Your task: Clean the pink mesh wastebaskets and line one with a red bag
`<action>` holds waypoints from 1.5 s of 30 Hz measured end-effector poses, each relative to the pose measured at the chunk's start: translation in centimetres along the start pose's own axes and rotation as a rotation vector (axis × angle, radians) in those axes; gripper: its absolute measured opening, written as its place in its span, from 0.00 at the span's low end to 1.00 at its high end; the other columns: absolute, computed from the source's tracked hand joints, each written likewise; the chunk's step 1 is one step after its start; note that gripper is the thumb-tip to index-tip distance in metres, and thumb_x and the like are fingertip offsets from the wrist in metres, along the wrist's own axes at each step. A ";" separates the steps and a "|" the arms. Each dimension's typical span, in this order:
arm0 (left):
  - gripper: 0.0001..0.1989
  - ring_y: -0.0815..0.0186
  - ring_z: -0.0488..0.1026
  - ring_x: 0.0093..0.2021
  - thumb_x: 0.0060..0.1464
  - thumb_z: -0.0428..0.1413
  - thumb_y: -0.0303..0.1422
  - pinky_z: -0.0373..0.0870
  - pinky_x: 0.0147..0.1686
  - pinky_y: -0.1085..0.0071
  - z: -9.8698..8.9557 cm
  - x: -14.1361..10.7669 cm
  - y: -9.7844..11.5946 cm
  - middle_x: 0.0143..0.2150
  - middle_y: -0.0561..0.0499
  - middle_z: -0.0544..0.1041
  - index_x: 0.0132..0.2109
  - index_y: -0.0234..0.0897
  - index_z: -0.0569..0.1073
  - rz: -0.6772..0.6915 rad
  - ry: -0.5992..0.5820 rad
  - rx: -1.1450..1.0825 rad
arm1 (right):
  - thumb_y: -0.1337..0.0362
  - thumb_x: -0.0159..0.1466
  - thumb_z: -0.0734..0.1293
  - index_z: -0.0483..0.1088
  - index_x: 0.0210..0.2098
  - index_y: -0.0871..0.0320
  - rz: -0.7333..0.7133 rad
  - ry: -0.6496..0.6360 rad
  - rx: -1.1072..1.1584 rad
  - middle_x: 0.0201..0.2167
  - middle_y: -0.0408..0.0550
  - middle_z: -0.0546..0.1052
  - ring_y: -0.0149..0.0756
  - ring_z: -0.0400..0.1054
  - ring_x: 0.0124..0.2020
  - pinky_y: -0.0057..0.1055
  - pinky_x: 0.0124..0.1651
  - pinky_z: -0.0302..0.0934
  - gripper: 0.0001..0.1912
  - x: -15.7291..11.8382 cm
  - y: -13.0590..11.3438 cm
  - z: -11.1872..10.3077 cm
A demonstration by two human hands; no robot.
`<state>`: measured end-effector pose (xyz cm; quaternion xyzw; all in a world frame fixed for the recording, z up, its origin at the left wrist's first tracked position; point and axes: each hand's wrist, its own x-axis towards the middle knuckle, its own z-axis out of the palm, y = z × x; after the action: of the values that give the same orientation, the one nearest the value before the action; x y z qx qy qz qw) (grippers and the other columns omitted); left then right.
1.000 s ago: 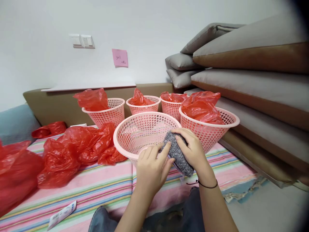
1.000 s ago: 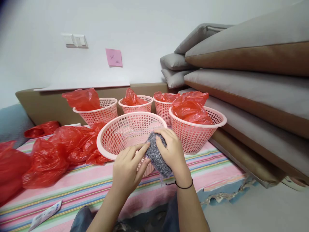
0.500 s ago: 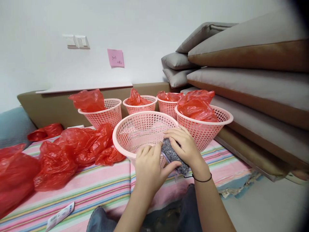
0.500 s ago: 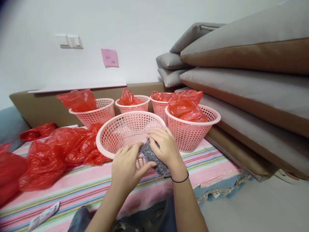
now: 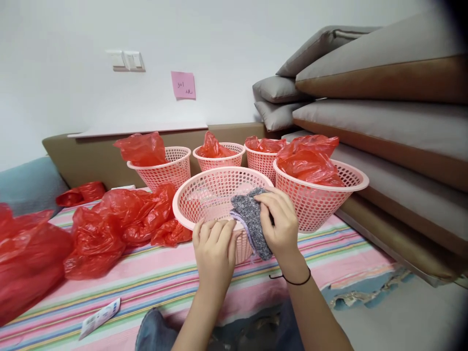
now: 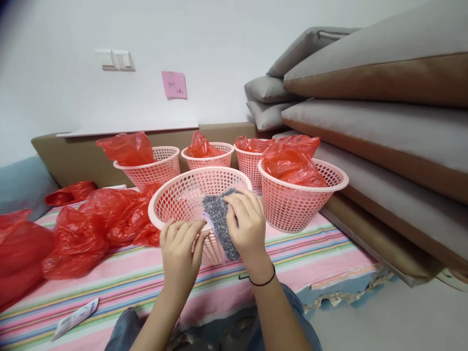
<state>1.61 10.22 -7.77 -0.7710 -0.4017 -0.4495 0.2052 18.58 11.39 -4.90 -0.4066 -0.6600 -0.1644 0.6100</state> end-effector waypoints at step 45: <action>0.21 0.59 0.63 0.68 0.68 0.46 0.38 0.59 0.67 0.60 -3.6 1.5 3.0 0.65 0.43 0.70 0.65 0.41 0.64 -0.582 -0.023 -0.999 | 0.63 0.69 0.58 0.57 0.68 0.45 -0.139 -0.265 0.143 0.70 0.45 0.60 0.52 0.47 0.72 0.64 0.70 0.40 0.28 0.0 -6.0 -0.3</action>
<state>2.53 6.59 -4.51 -0.6371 -0.3385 -0.6141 -0.3200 14.37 7.52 -3.16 -0.3334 -0.7713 -0.1037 0.5322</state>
